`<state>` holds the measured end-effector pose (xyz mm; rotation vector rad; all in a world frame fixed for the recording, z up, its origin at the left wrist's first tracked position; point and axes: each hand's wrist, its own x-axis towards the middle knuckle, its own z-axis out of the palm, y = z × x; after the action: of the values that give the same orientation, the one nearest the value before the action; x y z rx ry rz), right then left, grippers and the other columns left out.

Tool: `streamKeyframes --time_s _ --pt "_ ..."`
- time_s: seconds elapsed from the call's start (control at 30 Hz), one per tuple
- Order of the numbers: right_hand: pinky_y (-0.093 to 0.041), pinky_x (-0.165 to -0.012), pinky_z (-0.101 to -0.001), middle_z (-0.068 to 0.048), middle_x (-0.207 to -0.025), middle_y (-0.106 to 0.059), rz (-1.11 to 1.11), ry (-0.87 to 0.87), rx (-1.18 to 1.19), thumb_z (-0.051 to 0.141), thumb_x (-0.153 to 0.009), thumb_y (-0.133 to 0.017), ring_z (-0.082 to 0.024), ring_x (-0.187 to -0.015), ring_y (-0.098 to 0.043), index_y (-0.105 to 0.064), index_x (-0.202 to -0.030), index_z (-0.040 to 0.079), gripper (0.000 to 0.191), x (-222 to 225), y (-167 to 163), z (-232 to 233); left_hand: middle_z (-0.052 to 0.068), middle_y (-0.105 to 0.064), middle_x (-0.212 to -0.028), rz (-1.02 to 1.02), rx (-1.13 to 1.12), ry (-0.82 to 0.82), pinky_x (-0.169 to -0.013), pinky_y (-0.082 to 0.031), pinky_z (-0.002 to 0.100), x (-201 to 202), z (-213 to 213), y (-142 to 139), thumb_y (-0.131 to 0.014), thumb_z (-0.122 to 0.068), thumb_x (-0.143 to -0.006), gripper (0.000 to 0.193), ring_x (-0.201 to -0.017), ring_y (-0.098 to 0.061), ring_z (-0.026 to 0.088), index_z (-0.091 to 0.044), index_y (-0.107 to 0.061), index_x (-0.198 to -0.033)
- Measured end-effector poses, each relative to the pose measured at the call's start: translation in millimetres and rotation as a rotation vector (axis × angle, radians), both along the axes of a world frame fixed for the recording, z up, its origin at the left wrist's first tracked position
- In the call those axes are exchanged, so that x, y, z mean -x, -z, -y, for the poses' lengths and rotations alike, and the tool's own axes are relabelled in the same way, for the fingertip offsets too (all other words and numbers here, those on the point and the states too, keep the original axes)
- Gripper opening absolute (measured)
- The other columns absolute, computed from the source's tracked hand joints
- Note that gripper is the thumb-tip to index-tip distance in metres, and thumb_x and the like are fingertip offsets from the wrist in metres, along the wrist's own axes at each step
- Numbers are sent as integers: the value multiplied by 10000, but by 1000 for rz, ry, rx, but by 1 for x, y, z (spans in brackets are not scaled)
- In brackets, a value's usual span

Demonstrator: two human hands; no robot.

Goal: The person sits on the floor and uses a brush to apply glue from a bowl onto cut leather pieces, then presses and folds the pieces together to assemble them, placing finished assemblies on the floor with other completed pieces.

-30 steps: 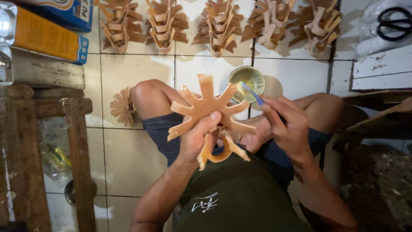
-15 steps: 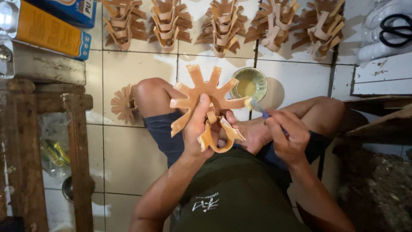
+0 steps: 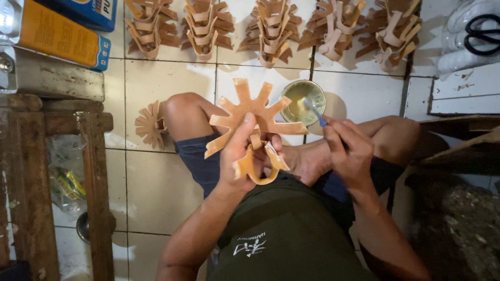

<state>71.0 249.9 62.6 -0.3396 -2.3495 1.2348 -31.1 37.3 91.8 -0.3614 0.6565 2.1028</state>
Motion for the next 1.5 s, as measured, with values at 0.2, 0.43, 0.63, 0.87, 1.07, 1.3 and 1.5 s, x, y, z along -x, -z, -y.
streamKeyframes --time_s 0.2,0.43,0.63,0.87,1.07,1.3,1.5 --pt "-522 -699 -343 -148 -934 -694 262 -44 -84 139 -1008 -691 -262 -778 -663 -735 -1207 28 231 19 52 -19 143 -658 -1042 98 -72 -35 -961 -603 421 -4 8 27 -581 -277 -998 282 -1097 -710 311 -22 -563 -1117" --pt "-512 -646 -469 -148 -896 -668 417 -160 -378 193 -994 -641 -382 -769 -653 -753 -1088 92 178 37 101 -28 131 -704 -1051 147 15 -178 -889 -572 397 -15 21 58 -627 -225 -981 280 -978 -703 278 2 -620 -1145" --pt "-525 -671 -484 -139 -879 -659 670 -227 -557 180 -903 -655 -373 -777 -671 -721 -854 112 107 54 115 -36 118 -718 -1003 134 -23 -119 -798 -574 399 -19 19 66 -629 -250 -989 299 -901 -712 244 -1 -621 -1155" --pt "-522 -660 -509 -150 -922 -690 603 -146 -600 220 -968 -599 -404 -745 -660 -711 -934 93 172 4 103 -66 121 -701 -944 224 61 -140 -802 -596 399 -16 21 83 -621 -239 -998 235 -867 -716 264 -20 -623 -1085" --pt "-546 -850 -369 -198 -1018 -720 237 171 -318 51 -1040 -702 -298 -947 -706 -758 -1150 -29 147 -43 51 -119 120 -713 -957 125 36 -121 -780 -568 412 -13 16 80 -625 -251 -974 269 -896 -701 256 -6 -642 -1084" --pt "-523 -870 -305 -136 -961 -720 54 158 -183 31 -1056 -730 -184 -882 -672 -757 -1180 -40 145 -26 20 -78 151 -706 -1112 -95 40 123 -955 -538 365 -20 2 51 -659 -117 -897 299 -1028 -674 222 27 -646 -1159" --pt "-519 -804 -253 -89 -963 -699 -10 55 133 -33 -1054 -675 -121 -862 -641 -720 -1228 -61 182 4 8 -41 167 -709 -1052 58 -181 88 -814 -580 384 -33 9 53 -621 -234 -989 336 -951 -696 281 44 -624 -1178"
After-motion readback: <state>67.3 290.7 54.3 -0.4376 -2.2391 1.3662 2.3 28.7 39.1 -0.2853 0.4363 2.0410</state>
